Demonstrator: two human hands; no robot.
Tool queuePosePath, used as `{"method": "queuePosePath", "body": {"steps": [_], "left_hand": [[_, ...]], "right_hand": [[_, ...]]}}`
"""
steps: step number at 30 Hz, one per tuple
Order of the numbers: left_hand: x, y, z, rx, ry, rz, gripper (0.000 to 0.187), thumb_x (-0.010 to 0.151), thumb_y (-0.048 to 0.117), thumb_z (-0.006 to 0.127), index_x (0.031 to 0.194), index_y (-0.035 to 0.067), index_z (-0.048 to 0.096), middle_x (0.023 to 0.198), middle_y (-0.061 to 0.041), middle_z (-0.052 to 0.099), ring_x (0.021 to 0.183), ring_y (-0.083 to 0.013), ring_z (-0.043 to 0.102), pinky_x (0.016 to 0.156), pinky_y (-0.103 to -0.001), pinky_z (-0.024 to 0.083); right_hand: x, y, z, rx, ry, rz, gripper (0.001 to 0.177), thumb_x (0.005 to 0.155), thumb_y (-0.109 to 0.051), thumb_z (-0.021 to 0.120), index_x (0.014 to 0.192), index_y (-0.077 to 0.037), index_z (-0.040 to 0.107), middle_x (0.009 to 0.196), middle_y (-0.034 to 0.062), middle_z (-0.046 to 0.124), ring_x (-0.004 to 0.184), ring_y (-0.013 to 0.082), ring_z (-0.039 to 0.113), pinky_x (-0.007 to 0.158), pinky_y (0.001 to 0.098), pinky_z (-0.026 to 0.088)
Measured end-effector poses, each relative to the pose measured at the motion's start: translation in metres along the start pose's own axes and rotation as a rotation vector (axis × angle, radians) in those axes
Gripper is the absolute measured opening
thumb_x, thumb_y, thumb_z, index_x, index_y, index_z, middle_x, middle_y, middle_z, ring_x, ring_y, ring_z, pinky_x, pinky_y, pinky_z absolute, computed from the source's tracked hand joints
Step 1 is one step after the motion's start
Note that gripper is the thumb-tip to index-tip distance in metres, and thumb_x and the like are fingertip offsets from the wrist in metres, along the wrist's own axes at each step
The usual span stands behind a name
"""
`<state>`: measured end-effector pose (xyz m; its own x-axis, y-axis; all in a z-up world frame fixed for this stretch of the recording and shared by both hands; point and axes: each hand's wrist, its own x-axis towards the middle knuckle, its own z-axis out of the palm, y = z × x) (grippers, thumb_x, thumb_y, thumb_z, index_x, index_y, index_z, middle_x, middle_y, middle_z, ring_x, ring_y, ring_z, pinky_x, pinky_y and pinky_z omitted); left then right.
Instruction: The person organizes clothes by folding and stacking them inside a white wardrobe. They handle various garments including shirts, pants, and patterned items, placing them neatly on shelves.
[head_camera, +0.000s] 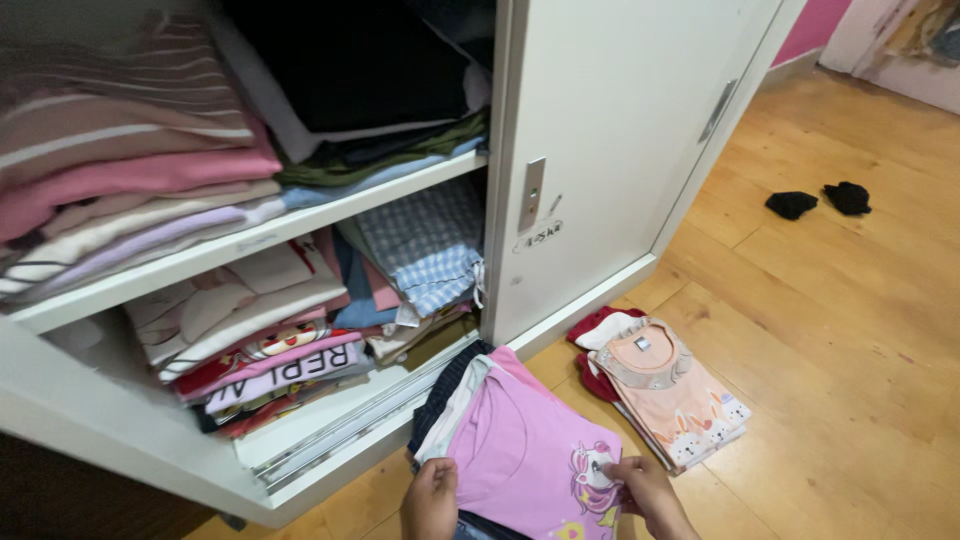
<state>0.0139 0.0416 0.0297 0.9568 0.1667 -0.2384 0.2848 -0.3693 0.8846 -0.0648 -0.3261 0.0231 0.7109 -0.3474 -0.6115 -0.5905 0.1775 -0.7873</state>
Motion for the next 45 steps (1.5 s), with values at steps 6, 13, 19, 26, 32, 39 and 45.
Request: {"method": "queuePosePath", "body": {"steps": [6, 13, 19, 26, 32, 39, 45], "left_hand": [[-0.011, -0.009, -0.019, 0.050, -0.032, -0.074, 0.024, 0.086, 0.032, 0.072, 0.103, 0.016, 0.078, 0.089, -0.006, 0.084, 0.087, -0.0150, 0.080, 0.084, -0.030, 0.058], [-0.029, 0.020, -0.026, 0.089, -0.059, -0.012, 0.024, 0.086, 0.032, 0.070, 0.103, 0.017, 0.078, 0.098, -0.001, 0.082, 0.094, -0.0140, 0.078, 0.085, -0.030, 0.057], [-0.043, 0.075, -0.027, 0.357, -0.294, 0.254, 0.054, 0.092, 0.041, 0.062, 0.140, 0.019, 0.051, 0.148, -0.010, 0.045, 0.131, -0.0307, 0.045, 0.107, -0.047, 0.043], [-0.027, 0.095, -0.015, 1.036, -0.727, 0.097, 0.102, 0.097, 0.070, 0.053, 0.164, 0.033, -0.015, 0.168, -0.007, -0.037, 0.153, -0.0428, -0.033, 0.111, -0.083, 0.009], [-0.012, 0.072, 0.004, 1.151, -0.680, 0.120, 0.113, 0.090, 0.074, 0.060, 0.163, 0.038, -0.019, 0.169, -0.007, -0.037, 0.153, -0.0462, -0.032, 0.108, -0.084, 0.013], [0.004, 0.041, 0.020, 1.161, -0.631, 0.160, 0.114, 0.088, 0.076, 0.061, 0.163, 0.039, -0.017, 0.170, -0.007, -0.033, 0.152, -0.0473, -0.031, 0.107, -0.085, 0.012], [-0.002, 0.055, 0.018, 1.162, -0.609, 0.153, 0.114, 0.087, 0.076, 0.062, 0.162, 0.040, -0.016, 0.170, -0.006, -0.032, 0.154, -0.0455, -0.029, 0.109, -0.083, 0.013]], "right_hand": [[-0.031, 0.000, 0.023, 0.155, -0.147, -0.013, 0.026, 0.088, -0.010, 0.071, 0.111, 0.002, 0.074, 0.082, 0.0096, 0.071, 0.060, 0.0168, 0.056, 0.053, 0.0316, 0.044], [-0.060, -0.042, 0.005, 0.476, -0.293, -0.204, 0.044, 0.084, 0.007, 0.051, 0.128, 0.006, 0.058, 0.115, 0.0230, 0.074, 0.095, 0.0284, 0.076, 0.089, 0.0418, 0.061], [-0.101, -0.125, -0.097, 0.447, -0.186, -0.490, 0.044, 0.091, -0.001, 0.054, 0.134, 0.011, 0.054, 0.110, 0.0241, 0.073, 0.087, 0.0292, 0.073, 0.074, 0.0439, 0.059], [-0.096, -0.196, -0.118, 0.483, -0.085, -0.508, 0.044, 0.092, 0.003, 0.052, 0.136, 0.007, 0.050, 0.119, 0.0214, 0.068, 0.102, 0.0284, 0.071, 0.091, 0.0418, 0.060], [-0.036, -0.219, -0.152, 0.588, -0.017, -0.702, 0.047, 0.097, 0.005, 0.050, 0.144, 0.004, 0.045, 0.127, 0.0196, 0.064, 0.111, 0.0281, 0.068, 0.097, 0.0428, 0.058], [0.037, -0.089, -0.149, 0.643, 0.144, -0.326, 0.042, 0.099, -0.010, 0.046, 0.141, -0.011, 0.047, 0.126, 0.0117, 0.059, 0.101, 0.0281, 0.066, 0.084, 0.0429, 0.058], [0.052, -0.028, -0.135, 0.358, 0.654, -0.169, 0.031, 0.097, -0.018, 0.066, 0.120, 0.003, 0.063, 0.101, 0.0148, 0.067, 0.083, 0.0257, 0.065, 0.069, 0.0375, 0.053]]}}
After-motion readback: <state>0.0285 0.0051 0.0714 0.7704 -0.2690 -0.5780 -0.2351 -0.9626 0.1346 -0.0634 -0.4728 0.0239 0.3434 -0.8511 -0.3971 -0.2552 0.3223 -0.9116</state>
